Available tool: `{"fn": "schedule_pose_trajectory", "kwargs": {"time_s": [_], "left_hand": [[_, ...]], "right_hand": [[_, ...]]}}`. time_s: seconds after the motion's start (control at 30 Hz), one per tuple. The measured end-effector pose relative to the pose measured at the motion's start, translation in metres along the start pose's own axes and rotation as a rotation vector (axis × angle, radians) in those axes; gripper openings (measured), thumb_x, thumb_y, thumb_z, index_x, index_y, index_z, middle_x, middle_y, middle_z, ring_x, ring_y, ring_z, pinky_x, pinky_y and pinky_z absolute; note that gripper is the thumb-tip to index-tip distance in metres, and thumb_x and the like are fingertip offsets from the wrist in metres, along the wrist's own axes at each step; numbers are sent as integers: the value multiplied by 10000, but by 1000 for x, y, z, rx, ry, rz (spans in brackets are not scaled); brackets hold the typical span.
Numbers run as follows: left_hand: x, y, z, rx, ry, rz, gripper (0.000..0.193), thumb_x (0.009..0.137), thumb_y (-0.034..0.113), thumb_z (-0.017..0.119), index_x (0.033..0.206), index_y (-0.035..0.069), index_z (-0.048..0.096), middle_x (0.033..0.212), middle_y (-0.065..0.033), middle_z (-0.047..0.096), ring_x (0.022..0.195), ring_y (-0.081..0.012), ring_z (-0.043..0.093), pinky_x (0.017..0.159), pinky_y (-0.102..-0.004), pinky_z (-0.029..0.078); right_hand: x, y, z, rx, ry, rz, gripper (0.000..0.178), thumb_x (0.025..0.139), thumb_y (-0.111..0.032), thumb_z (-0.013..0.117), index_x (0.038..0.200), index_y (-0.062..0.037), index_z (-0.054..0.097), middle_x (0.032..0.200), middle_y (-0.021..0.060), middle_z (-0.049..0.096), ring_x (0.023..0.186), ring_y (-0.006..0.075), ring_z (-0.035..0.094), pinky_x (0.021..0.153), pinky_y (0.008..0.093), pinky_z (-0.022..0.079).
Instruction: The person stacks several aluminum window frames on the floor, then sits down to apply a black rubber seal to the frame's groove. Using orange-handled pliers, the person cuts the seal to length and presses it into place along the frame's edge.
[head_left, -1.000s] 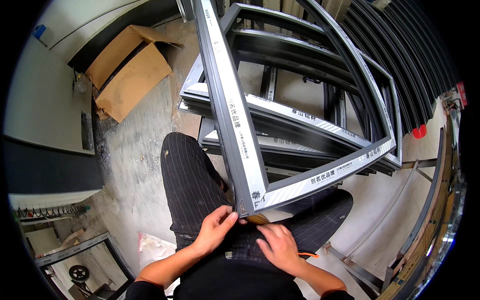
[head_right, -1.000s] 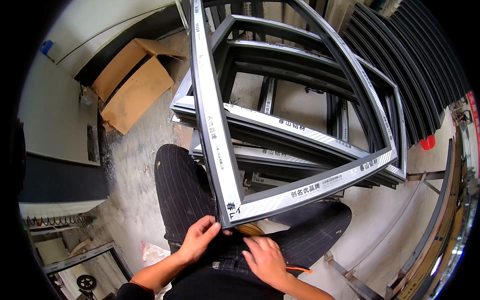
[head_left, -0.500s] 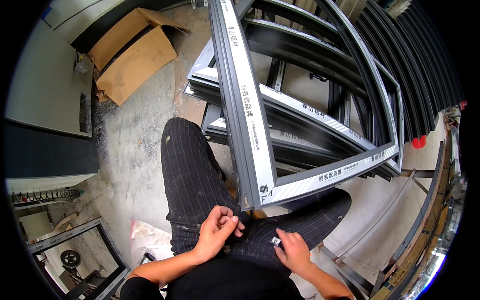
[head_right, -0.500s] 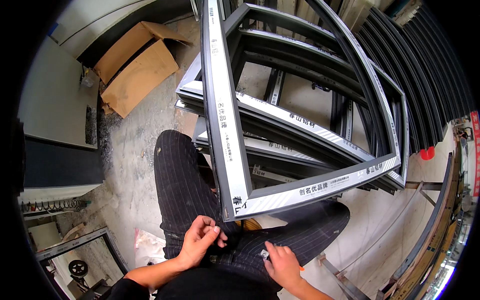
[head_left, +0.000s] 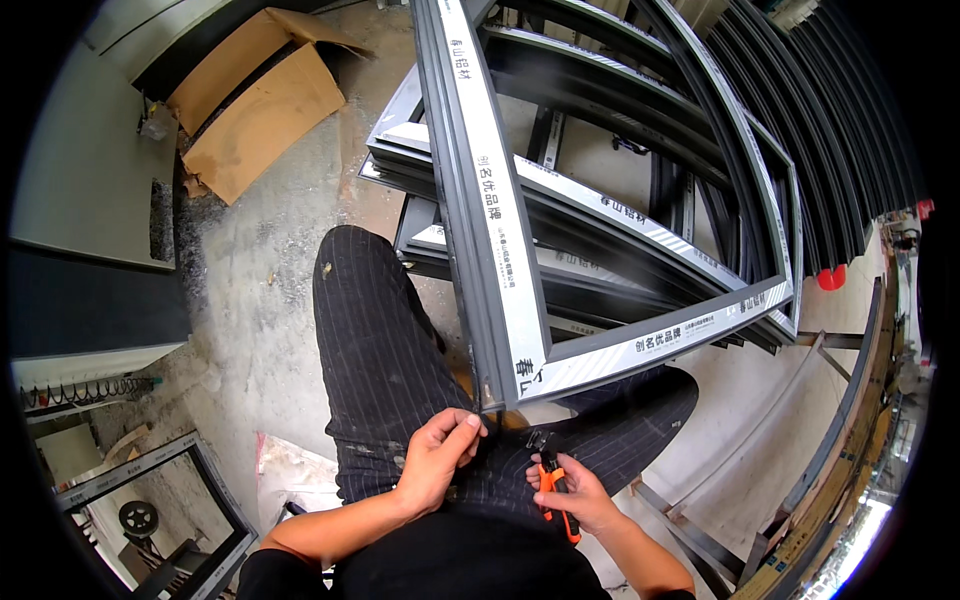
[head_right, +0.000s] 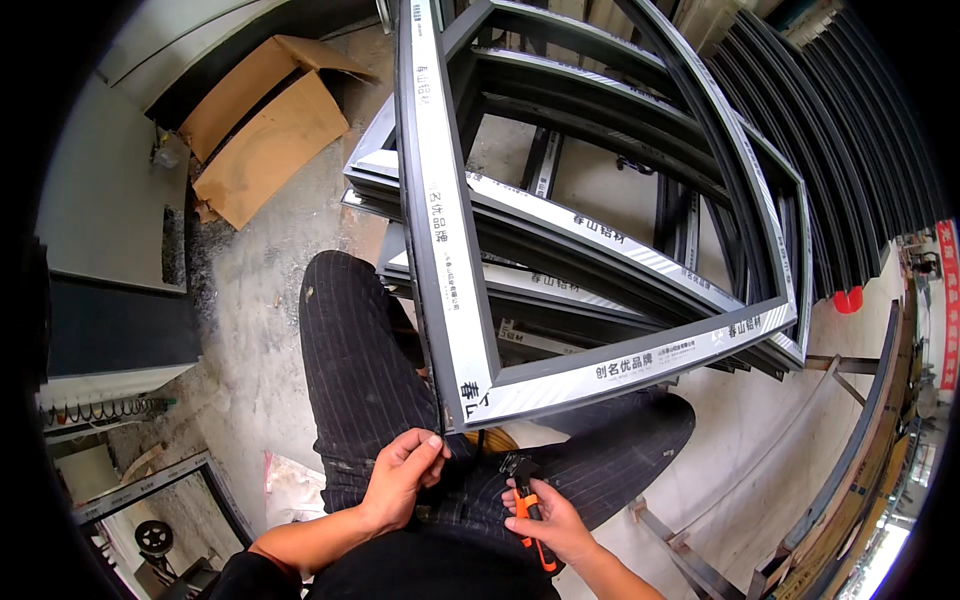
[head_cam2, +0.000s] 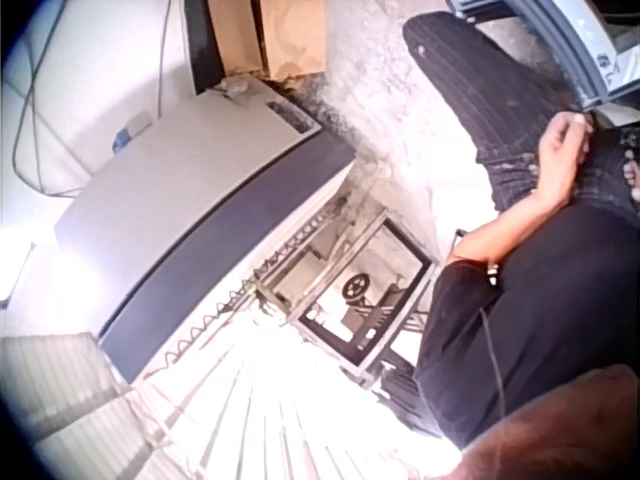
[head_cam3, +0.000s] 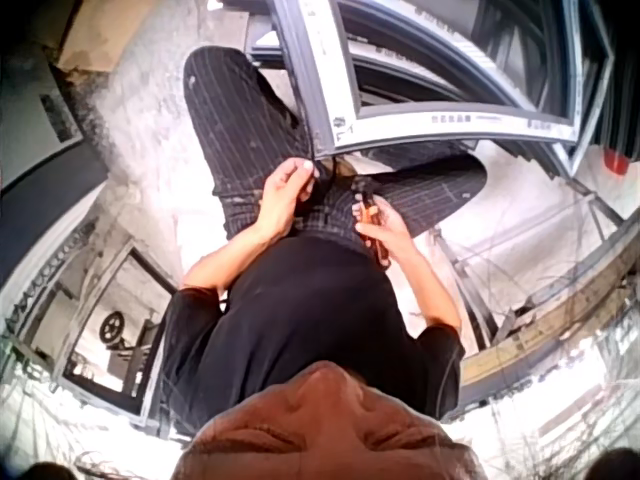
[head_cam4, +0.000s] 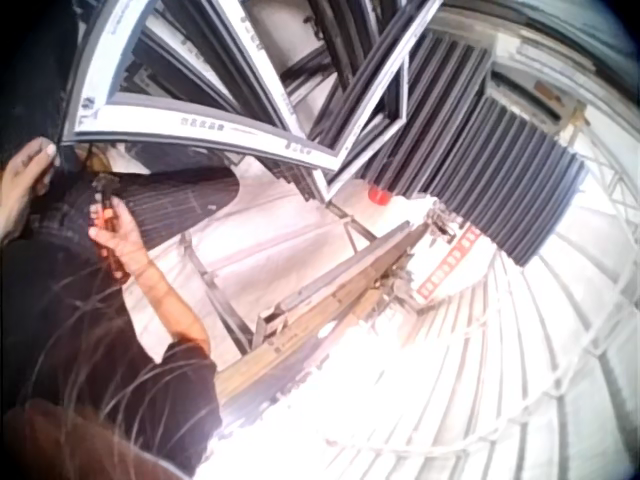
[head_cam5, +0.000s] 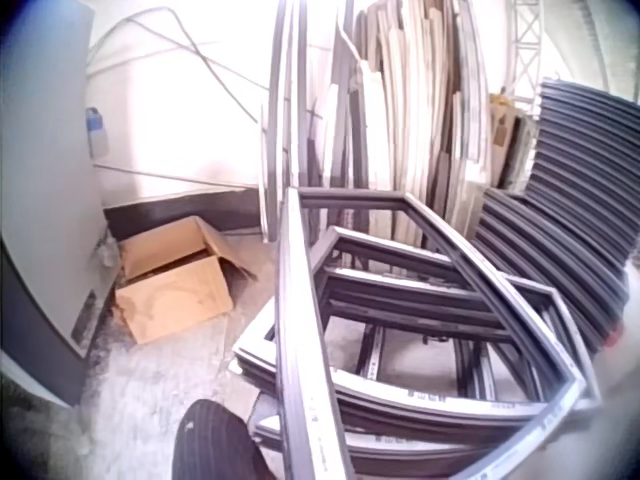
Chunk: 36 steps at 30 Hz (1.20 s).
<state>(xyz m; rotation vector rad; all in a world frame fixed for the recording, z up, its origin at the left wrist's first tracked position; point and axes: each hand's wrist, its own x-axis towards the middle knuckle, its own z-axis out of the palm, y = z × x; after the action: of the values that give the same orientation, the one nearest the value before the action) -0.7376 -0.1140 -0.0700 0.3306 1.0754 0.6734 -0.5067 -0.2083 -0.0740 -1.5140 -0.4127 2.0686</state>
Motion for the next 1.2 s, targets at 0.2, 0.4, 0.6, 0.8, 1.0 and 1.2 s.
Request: {"fn": "schedule_pose_trajectory", "kwargs": {"time_s": [0.2, 0.4, 0.6, 0.8, 1.0, 1.2], "left_hand": [[5, 1, 0, -11, -15, -27, 204, 993, 213, 548, 900, 42, 608, 684, 48, 448, 613, -30, 353, 550, -198, 273], [6, 3, -1, 2, -16, -10, 188, 986, 197, 555, 891, 45, 610, 704, 48, 469, 633, -33, 373, 569, -201, 294], [2, 8, -9, 194, -60, 105, 203, 982, 208, 565, 904, 31, 627, 754, 38, 518, 694, -48, 447, 617, -215, 360], [4, 17, -19, 597, -70, 383, 214, 958, 208, 590, 898, 9, 637, 760, -41, 578, 724, -140, 541, 643, -288, 420], [4, 30, -20, 773, -90, 476, 191, 930, 174, 599, 867, -5, 618, 757, -96, 580, 722, -227, 567, 666, -337, 442], [9, 33, -25, 865, -123, 632, 168, 914, 150, 607, 851, -4, 619, 721, -117, 571, 688, -279, 565, 665, -368, 448]], "right_hand": [[1, -9, 1, -14, -32, 110, 569, 843, -25, 683, 1359, -13, 445, 1059, 78, 617, 1029, 166, 586, 937, 305, 462], [10, -65, 20, -832, -100, -401, 449, 850, -136, 667, 1247, 19, 526, 986, 135, 624, 904, 243, 614, 820, 344, 491], [29, -118, 37, -1229, -165, -443, 526, 793, -172, 661, 1287, -34, 543, 903, 175, 639, 859, 360, 622, 781, 422, 499], [34, -129, 41, -1200, -273, -375, 580, 795, -178, 662, 1347, -73, 519, 918, 172, 661, 874, 353, 633, 788, 421, 501], [36, -135, 44, -1190, -276, -351, 590, 787, -153, 654, 1357, -89, 514, 922, 163, 669, 887, 355, 637, 791, 423, 499], [36, -142, 47, -1265, -290, -372, 596, 765, -130, 650, 1346, -94, 524, 908, 168, 669, 859, 370, 632, 753, 425, 501]]}}
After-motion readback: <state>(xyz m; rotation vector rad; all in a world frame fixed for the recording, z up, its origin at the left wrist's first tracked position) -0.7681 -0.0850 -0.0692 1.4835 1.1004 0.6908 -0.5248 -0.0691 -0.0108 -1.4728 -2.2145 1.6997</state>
